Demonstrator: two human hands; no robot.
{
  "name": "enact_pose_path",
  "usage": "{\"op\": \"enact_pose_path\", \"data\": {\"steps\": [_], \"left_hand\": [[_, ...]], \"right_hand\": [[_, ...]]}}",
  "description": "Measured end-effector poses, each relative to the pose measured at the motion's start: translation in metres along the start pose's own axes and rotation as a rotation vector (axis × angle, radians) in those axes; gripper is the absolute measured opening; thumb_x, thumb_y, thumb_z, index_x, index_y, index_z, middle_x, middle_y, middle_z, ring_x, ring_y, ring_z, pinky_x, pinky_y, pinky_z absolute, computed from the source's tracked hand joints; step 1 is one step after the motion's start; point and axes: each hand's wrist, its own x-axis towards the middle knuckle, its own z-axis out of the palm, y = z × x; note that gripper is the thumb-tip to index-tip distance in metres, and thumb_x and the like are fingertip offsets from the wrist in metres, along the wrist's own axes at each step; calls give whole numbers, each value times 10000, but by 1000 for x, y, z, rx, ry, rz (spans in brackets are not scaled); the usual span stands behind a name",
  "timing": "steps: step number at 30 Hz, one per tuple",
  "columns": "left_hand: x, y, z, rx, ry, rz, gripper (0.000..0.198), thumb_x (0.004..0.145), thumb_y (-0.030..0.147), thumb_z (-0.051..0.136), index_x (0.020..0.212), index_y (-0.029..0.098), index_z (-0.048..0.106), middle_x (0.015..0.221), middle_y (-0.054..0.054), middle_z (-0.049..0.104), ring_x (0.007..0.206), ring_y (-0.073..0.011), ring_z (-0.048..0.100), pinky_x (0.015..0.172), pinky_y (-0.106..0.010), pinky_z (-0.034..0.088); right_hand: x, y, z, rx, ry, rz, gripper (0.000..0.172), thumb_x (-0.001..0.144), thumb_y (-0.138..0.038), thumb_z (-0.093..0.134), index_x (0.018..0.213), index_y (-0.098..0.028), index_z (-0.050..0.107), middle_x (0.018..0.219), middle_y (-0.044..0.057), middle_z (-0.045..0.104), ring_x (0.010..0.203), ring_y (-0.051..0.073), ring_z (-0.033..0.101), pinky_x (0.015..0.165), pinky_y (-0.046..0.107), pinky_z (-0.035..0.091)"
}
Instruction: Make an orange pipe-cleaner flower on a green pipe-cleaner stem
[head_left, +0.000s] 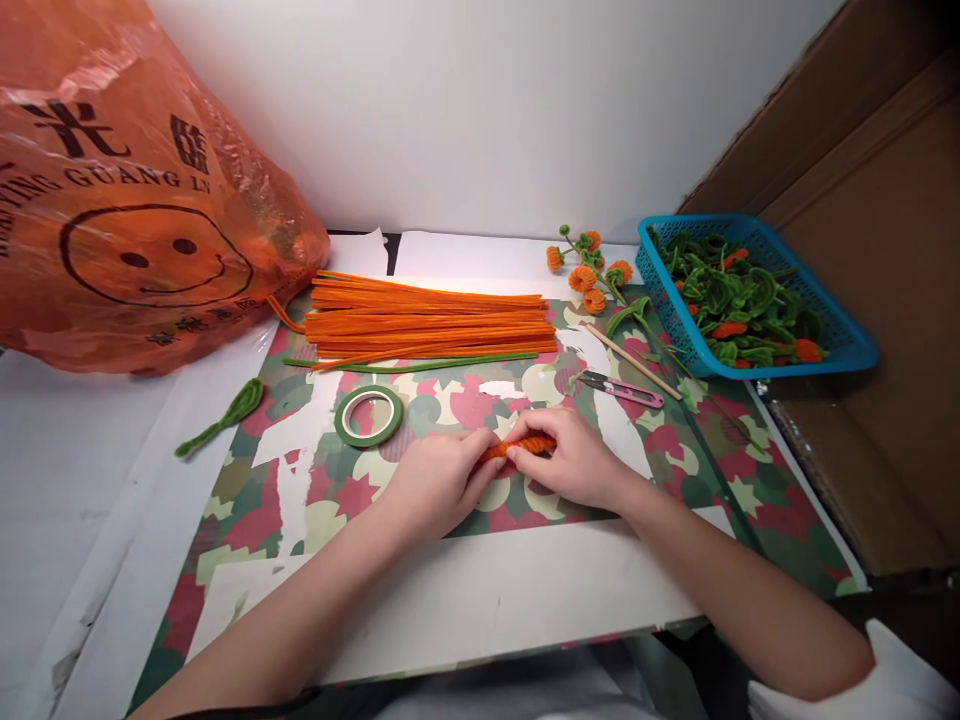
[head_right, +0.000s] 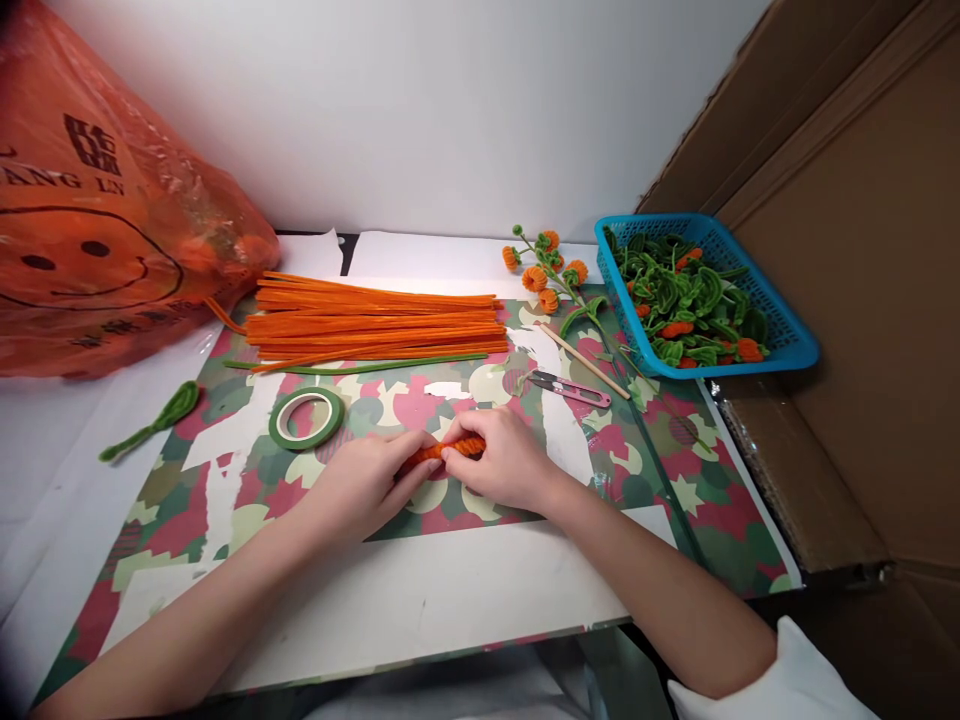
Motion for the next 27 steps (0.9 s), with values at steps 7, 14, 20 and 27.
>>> {"op": "enact_pose_path", "data": {"steps": [7, 14, 20, 27], "left_hand": [[0, 2, -1, -56, 10, -17, 247, 928, 347, 374, 837, 198, 548, 677, -18, 629, 559, -152, 533, 496, -240, 271], [0, 14, -1, -434, 169, -140, 235, 954, 352, 356, 940, 195, 530, 746, -10, 633, 645, -145, 553, 578, -245, 390], [0, 19, 6, -508, 205, -79, 214, 956, 320, 363, 931, 192, 534, 769, -4, 614, 647, -129, 528, 596, -239, 399], [1, 21, 9, -488, 237, -107, 179, 940, 299, 395, 833, 196, 496, 702, 9, 594, 598, -123, 500, 554, -230, 377]], "right_hand": [[-2, -3, -2, -72, 83, -81, 39, 768, -183, 587, 761, -193, 624, 715, 1, 641, 707, 151, 570, 736, 304, 453], [-7, 1, 12, 278, 791, -154, 466, 770, -249, 594, 1201, -240, 418, 1094, 73, 530, 932, 184, 545, 786, 341, 483], [-5, 1, 32, 662, 350, 27, 258, 785, -265, 592, 1022, -211, 505, 819, 8, 579, 735, 132, 585, 639, 257, 501], [-3, -2, 34, 692, 368, 65, 146, 731, -260, 634, 784, -191, 516, 714, 10, 594, 658, 137, 593, 574, 251, 505]]}}
